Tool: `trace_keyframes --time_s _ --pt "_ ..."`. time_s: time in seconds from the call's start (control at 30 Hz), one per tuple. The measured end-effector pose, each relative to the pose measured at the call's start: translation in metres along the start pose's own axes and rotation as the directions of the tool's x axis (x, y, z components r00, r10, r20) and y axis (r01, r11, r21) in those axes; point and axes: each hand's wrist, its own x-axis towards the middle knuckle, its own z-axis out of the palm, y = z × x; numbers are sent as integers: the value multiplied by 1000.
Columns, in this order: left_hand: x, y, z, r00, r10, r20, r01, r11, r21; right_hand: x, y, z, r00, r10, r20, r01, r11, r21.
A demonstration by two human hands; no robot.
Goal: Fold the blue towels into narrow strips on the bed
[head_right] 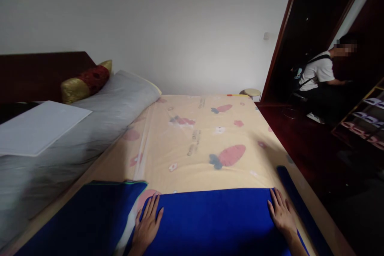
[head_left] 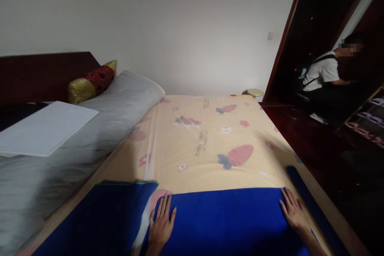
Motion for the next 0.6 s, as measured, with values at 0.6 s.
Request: trace_keyframes --time_s 0.6 --pt "-135 130 -21 932 362 33 -346 911 -226 -117 -130 -3 961 -254 -112 270 948 166"
